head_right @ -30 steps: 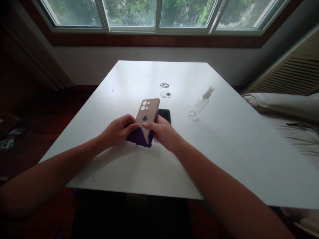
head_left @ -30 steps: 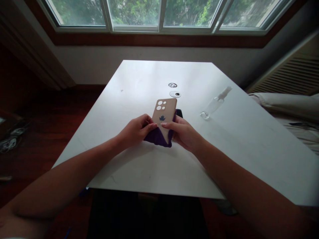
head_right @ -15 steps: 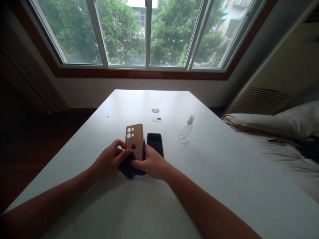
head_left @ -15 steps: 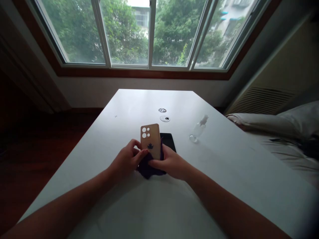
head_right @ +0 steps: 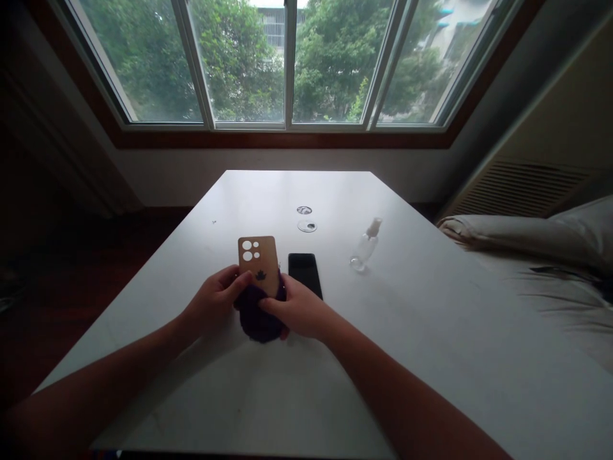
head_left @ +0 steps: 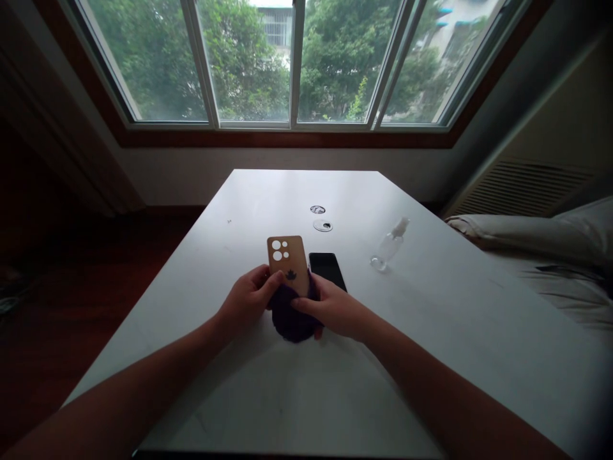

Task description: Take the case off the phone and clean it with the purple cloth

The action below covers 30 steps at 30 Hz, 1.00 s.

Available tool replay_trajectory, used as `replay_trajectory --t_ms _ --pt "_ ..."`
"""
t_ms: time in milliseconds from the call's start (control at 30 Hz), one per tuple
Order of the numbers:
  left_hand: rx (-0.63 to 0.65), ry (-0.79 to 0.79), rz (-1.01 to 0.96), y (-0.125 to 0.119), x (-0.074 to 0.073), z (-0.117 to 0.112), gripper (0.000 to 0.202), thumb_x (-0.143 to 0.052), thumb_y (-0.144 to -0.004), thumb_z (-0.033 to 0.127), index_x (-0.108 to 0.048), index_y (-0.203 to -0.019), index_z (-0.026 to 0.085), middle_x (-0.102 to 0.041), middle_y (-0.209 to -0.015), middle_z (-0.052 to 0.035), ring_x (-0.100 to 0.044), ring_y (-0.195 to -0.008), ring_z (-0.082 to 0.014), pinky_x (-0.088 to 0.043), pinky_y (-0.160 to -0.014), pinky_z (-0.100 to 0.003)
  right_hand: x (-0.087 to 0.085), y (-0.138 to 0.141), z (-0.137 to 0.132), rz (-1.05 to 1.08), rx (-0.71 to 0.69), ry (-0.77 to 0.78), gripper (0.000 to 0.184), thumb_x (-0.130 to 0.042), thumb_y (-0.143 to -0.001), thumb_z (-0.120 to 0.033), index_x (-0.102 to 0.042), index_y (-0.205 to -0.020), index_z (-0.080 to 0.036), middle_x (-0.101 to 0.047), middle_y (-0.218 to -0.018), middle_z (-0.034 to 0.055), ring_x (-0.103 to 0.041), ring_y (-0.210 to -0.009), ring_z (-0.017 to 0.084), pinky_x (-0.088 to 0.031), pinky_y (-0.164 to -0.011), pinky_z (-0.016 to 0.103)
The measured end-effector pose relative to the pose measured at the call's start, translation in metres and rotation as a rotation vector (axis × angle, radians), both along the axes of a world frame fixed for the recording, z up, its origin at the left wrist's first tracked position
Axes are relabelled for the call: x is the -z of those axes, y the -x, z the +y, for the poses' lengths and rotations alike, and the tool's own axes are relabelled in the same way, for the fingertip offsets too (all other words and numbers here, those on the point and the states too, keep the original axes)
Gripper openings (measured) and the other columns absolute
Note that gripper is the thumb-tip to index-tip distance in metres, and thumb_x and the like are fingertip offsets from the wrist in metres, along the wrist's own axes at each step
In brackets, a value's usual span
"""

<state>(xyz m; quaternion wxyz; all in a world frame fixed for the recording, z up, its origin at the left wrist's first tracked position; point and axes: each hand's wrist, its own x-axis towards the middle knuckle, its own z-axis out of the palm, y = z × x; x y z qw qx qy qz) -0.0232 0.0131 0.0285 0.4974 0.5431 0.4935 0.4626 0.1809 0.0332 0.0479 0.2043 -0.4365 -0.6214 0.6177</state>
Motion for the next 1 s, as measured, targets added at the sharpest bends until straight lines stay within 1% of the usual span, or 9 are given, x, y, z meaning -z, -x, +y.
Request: replay_trajectory --t_ms 133,300,400,467,600,667,800,900,1000 --pt "-0.063 -0.06 -0.079 0.001 -0.004 0.001 0.04 -0.065 -0.091 0.051 -0.069 -0.109 0.015 -0.073 -0.106 -0.008 -0.067 -0.096 -0.0214 -0.053 -0.084 -0.029 -0.005 -0.002 -0.001 -0.101 -0.02 -0.075 0.043 -0.066 -0.086 -0.036 -0.059 -0.125 -0.019 -0.067 -0.083 0.0036 -0.06 -0.048 0.014 -0.047 -0.032 0.021" --pt "-0.174 -0.047 -0.209 0.003 -0.006 0.004 0.041 -0.064 -0.092 0.051 -0.065 -0.111 0.015 -0.072 -0.11 -0.0091 -0.068 -0.098 -0.0224 -0.057 -0.084 -0.032 0.003 -0.004 0.005 -0.117 0.019 -0.099 0.025 -0.06 -0.085 -0.029 -0.07 -0.104 -0.017 -0.066 -0.067 0.0027 -0.055 -0.043 0.013 -0.043 -0.032 0.021" --pt "-0.231 -0.016 -0.292 0.004 -0.006 0.007 0.04 -0.067 -0.09 0.049 -0.061 -0.112 0.016 -0.07 -0.112 -0.0089 -0.067 -0.1 -0.0216 -0.058 -0.085 -0.032 0.005 -0.006 0.012 -0.091 0.223 -0.131 0.024 -0.058 -0.083 -0.027 -0.072 -0.1 -0.017 -0.066 -0.066 0.0024 -0.053 -0.041 0.012 -0.041 -0.032 0.021" --pt "-0.204 0.048 -0.321 0.004 -0.006 0.008 0.039 -0.069 -0.09 0.045 -0.06 -0.114 0.016 -0.069 -0.113 -0.0095 -0.068 -0.1 -0.0216 -0.059 -0.084 -0.033 0.003 -0.008 0.016 0.011 0.414 -0.157 0.026 -0.06 -0.083 -0.029 -0.072 -0.103 -0.018 -0.069 -0.074 0.0041 -0.059 -0.048 0.013 -0.044 -0.036 0.022" --pt "-0.075 0.263 -0.37 0.003 -0.007 0.005 0.038 -0.069 -0.088 0.034 -0.058 -0.121 0.017 -0.07 -0.113 -0.0121 -0.07 -0.095 -0.0234 -0.062 -0.079 -0.036 -0.001 -0.012 0.02 0.274 0.639 -0.278 0.032 -0.066 -0.085 -0.034 -0.072 -0.113 -0.019 -0.074 -0.096 0.0062 -0.07 -0.074 0.018 -0.06 -0.064 0.031" --pt "-0.015 0.335 -0.391 0.002 -0.008 0.002 0.042 -0.072 -0.086 0.029 -0.057 -0.123 0.017 -0.071 -0.115 -0.0138 -0.071 -0.094 -0.0243 -0.062 -0.078 -0.037 -0.001 -0.012 0.02 0.377 0.652 -0.32 0.038 -0.068 -0.087 -0.036 -0.07 -0.121 -0.02 -0.074 -0.105 0.0056 -0.071 -0.083 0.019 -0.06 -0.081 0.036" --pt "0.07 0.373 -0.427 0.0 -0.01 -0.001 0.046 -0.077 -0.083 0.026 -0.056 -0.123 0.016 -0.07 -0.119 -0.0159 -0.072 -0.093 -0.0239 -0.062 -0.079 -0.036 -0.001 -0.008 0.014 0.51 0.576 -0.367 0.042 -0.061 -0.093 -0.039 -0.068 -0.13 -0.02 -0.071 -0.126 0.006 -0.066 -0.115 0.022 -0.048 -0.107 0.039" --pt "0.086 0.365 -0.415 0.001 -0.008 0.0 0.048 -0.08 -0.081 0.029 -0.057 -0.121 0.016 -0.071 -0.118 -0.0155 -0.072 -0.09 -0.0227 -0.062 -0.077 -0.035 -0.002 -0.005 0.007 0.483 0.526 -0.389 0.042 -0.052 -0.098 -0.04 -0.069 -0.13 -0.02 -0.069 -0.131 0.0058 -0.061 -0.126 0.023 -0.042 -0.114 0.041" --pt "0.092 0.351 -0.414 0.002 -0.006 0.002 0.05 -0.082 -0.08 0.031 -0.058 -0.122 0.017 -0.071 -0.118 -0.015 -0.072 -0.09 -0.0226 -0.061 -0.078 -0.035 -0.001 -0.004 0.003 0.31 0.51 -0.457 0.038 -0.057 -0.096 -0.04 -0.072 -0.126 -0.022 -0.071 -0.127 0.0054 -0.064 -0.118 0.023 -0.046 -0.11 0.042"
